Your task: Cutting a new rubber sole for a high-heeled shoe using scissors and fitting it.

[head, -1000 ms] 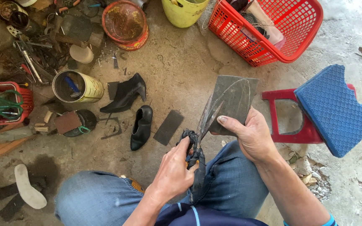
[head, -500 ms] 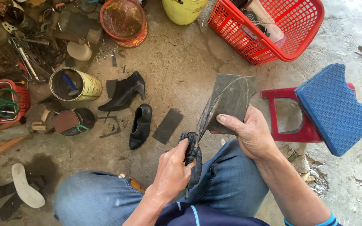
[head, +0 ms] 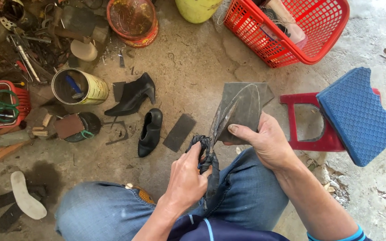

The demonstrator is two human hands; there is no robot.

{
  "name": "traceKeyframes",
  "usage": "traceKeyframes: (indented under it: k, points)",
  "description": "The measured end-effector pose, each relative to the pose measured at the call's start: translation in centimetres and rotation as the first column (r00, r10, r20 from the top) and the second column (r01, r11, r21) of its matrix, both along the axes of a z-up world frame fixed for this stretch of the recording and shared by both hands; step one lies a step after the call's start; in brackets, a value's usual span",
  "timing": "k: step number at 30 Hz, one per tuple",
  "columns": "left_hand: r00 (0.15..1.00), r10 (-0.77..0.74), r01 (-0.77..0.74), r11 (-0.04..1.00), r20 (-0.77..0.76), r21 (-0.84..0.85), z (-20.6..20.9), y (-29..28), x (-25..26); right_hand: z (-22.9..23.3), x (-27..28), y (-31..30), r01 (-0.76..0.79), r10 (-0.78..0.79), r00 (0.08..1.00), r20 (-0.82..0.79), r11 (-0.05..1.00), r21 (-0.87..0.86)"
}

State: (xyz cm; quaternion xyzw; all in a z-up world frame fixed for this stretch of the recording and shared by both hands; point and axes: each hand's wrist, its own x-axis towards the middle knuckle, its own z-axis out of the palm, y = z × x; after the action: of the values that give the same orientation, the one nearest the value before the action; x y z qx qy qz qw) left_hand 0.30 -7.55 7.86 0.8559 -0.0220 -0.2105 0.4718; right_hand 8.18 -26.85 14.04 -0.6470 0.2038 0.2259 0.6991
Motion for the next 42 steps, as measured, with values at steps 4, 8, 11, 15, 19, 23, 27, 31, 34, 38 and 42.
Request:
traceKeyframes:
  k: [4,8,11,15,19,23,27,31,34,38,42]
  points:
    - [0.997,-0.018,0.015,0.999,0.081,0.042,-1.9,0.0,-0.9,0.0,0.0,0.0,-0.007,0.007,1.000,0.000,1.000,0.010]
    - [0.985,0.033,-0.026,0.999,0.172,-0.040,-1.5,0.3,-0.9,-1.0,-0.2,-0.5,-0.008,0.007,1.000,0.026,1.000,0.027]
    - [0.985,0.027,-0.020,0.999,0.173,-0.039,-1.4,0.5,-0.8,-1.2,-0.3,-0.3,0.040,-0.040,0.999,0.016,0.999,0.007]
    - [0.995,0.035,-0.031,0.999,0.091,-0.045,-0.4,0.2,-0.5,-0.9,-0.1,0.0,0.162,-0.162,0.982,0.098,0.987,0.011]
    - [0.994,0.055,-0.060,0.997,-0.092,-0.049,1.7,-0.3,0.4,-1.4,-0.6,-0.3,0.058,-0.052,0.988,0.143,0.998,-0.040]
    - [0.996,0.063,-0.070,0.992,-0.070,-0.103,2.0,-0.5,0.5,-0.8,-0.1,-0.1,0.043,-0.040,0.995,0.092,0.999,-0.030]
    - [0.996,0.076,-0.079,0.995,-0.047,-0.068,0.8,-0.6,0.0,-1.3,-0.2,-0.2,0.038,-0.033,0.995,0.099,0.998,-0.051]
    - [0.997,0.068,-0.065,0.994,0.031,-0.089,0.4,-0.4,-0.2,-1.2,-0.1,-0.2,0.046,-0.043,0.996,0.081,0.998,-0.042]
    - [0.997,0.068,-0.064,0.994,0.046,-0.089,-0.2,0.0,-0.5,-0.5,0.2,0.2,0.050,-0.047,0.997,0.058,0.997,-0.060]
    - [0.998,0.060,-0.058,0.997,0.035,-0.057,0.4,0.0,-0.2,-0.8,0.2,0.0,0.023,-0.021,0.999,0.050,0.998,-0.060]
    - [0.984,0.101,-0.120,0.985,-0.146,-0.122,2.7,-0.1,1.0,-0.6,0.1,0.0,-0.120,0.134,0.986,0.096,0.983,-0.139]
